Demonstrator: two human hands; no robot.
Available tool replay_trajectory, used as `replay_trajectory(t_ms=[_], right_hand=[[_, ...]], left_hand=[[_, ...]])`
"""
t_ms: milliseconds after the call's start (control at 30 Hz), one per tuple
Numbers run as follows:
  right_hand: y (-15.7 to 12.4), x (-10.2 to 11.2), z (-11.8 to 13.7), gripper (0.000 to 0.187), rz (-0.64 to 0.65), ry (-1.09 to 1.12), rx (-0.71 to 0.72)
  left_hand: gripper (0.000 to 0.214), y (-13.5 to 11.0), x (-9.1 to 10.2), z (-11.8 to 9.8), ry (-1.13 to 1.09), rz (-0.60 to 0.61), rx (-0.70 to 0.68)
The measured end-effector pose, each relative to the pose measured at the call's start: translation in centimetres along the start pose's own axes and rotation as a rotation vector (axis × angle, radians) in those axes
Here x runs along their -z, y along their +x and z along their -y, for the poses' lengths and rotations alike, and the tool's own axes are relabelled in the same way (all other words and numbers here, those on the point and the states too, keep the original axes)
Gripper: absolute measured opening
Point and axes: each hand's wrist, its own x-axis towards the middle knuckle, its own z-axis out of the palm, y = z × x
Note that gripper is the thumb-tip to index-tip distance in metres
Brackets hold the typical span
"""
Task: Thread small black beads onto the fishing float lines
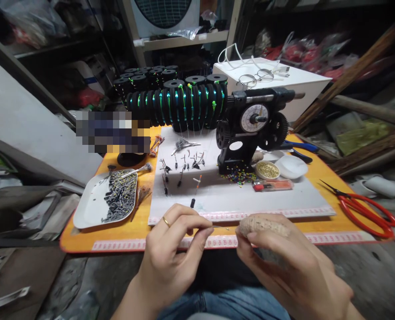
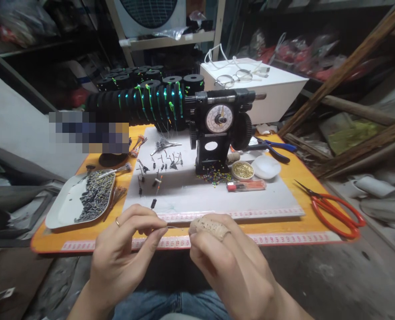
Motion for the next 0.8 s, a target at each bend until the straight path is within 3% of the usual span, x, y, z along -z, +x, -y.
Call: replay_trajectory(t_ms=[200,267,400,467,567,667,800], right_hand=[[0.4,0.5,-0.2,0.043,0.256,-0.041,0.052],[0.7,0.7,-0.1,0.04,0.27,-0.042,0.073],[1.6,1.0,0.0,0.026,0.178,-0.002,0.269],[2.0,1.0,0.2,0.022,0.137,0.0,0.297],[1.6,0.5,0.7,0.017,0.038,0.047,0.257],[0.5,-0.3,1.1,0.023,-0.141,0.129,0.118],[0.1,-0.6,0.8,0.048,-0.128,0.19,0.079]], left_hand=[[0.02,-0.2,-0.6,-0.7,0.027,-0.007,-0.065],[0.02,-0.4,-0.7,-0.9,-0.002,-0.002,-0.067],[0.017,-0.4,-0.8,-1.0,-0.056,-0.004,-0.05],[0.015,-0.3,-0.8,-1.1,-0.095,-0.001,-0.03],[0.013,0.0,-0.7,-1.3,-0.155,-0.001,0.002],[0.013,-0.1,-0.7,-1.4,-0.188,0.002,0.029],[0.018,-0.3,-0.7,-1.6,-0.31,0.021,0.172]])
